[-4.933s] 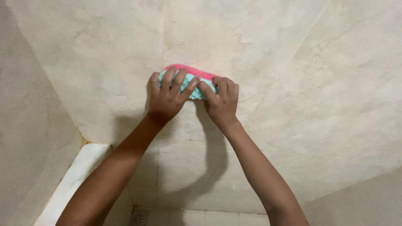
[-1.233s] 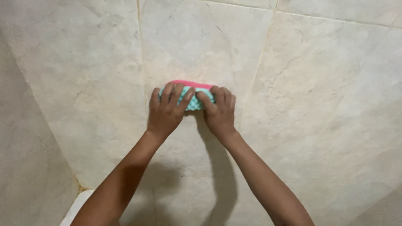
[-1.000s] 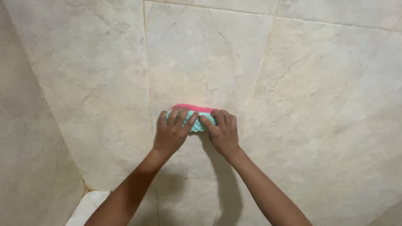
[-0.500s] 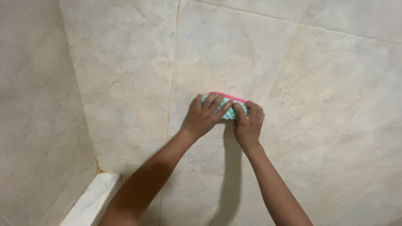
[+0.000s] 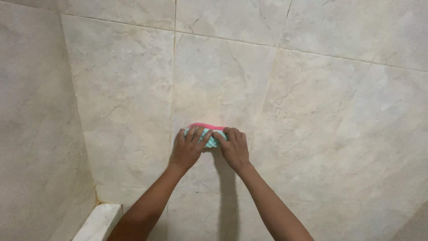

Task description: The person scrubs the inside of a toilet bowl with a red toilet brush, then places the brush on the floor. They pick up a spray bottle and a sponge, spray a cleaning solution onto the tiled wall, and scrub the wall with the sponge. The person also handles a small bottle and places it on the toilet tank.

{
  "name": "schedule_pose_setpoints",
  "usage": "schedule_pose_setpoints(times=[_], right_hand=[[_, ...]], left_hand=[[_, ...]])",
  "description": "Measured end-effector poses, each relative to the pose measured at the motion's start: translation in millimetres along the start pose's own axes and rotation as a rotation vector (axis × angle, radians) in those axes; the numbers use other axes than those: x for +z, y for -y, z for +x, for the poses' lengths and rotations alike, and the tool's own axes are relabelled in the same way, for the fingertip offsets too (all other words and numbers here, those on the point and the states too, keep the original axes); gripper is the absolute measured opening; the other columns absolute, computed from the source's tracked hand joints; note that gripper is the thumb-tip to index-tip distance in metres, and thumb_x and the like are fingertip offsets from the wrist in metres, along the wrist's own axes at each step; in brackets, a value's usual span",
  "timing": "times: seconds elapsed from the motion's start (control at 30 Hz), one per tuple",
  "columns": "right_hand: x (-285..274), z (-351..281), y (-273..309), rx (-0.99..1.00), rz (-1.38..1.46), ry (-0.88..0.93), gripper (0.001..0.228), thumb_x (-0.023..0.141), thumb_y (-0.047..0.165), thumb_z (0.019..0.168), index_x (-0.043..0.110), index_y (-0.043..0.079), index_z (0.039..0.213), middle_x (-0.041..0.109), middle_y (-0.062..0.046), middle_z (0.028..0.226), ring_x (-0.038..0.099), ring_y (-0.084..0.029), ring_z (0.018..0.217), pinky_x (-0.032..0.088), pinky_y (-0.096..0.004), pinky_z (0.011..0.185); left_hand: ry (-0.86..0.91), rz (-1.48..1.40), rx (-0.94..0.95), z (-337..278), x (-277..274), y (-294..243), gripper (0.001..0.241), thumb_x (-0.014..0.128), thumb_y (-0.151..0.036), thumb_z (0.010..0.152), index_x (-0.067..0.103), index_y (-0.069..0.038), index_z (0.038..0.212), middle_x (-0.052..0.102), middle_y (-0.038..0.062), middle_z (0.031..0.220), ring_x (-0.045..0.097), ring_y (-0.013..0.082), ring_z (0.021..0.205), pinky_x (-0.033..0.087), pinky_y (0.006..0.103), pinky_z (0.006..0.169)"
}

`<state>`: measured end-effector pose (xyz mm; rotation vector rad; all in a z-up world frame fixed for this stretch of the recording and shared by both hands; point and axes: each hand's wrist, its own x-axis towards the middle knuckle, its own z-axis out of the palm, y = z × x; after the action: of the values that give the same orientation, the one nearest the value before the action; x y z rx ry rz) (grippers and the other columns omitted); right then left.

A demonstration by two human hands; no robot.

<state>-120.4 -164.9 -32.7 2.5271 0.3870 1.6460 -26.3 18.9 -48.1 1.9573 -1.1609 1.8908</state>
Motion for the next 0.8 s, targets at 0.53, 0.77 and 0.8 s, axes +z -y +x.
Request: schedule_pose_setpoints(times=[0.53,0.77,0.8], right_hand=[[6,61,8,0.059,-0.104,-0.168,0.054,0.070,0.002,0.079,0.063,0.019,0.130,0.057,-0.012,0.123,0.055,-0.035,0.115,0.042,-0.049,0.092],[14,30,19,0.006,-0.047,-0.052,0.050,0.070,0.004,0.080,0.065,0.021,0.126,0.058,-0.010,0.120,0.056,-0.031,0.111,0.042,-0.045,0.089],[13,24,15,0.015,-0.060,-0.018,0.049,0.070,0.004,0.080,0.066,0.022,0.126,0.058,-0.009,0.120,0.057,-0.030,0.110,0.042,-0.044,0.087]], left_hand=[[-0.042,0.051,0.166,52,-11,59,0.056,0.068,-0.020,0.092,0.056,-0.020,0.146,0.055,0.008,0.139,0.050,0.0267,0.129,0.046,0.0492,0.097],[0.011,0.002,0.068,8,-7,44,0.053,0.071,-0.027,0.089,0.060,-0.020,0.140,0.057,0.007,0.135,0.050,0.0266,0.128,0.046,0.0527,0.096],[0.014,0.007,0.074,9,-6,39,0.052,0.071,-0.026,0.088,0.061,-0.022,0.139,0.057,0.006,0.134,0.050,0.0257,0.127,0.046,0.0531,0.097]])
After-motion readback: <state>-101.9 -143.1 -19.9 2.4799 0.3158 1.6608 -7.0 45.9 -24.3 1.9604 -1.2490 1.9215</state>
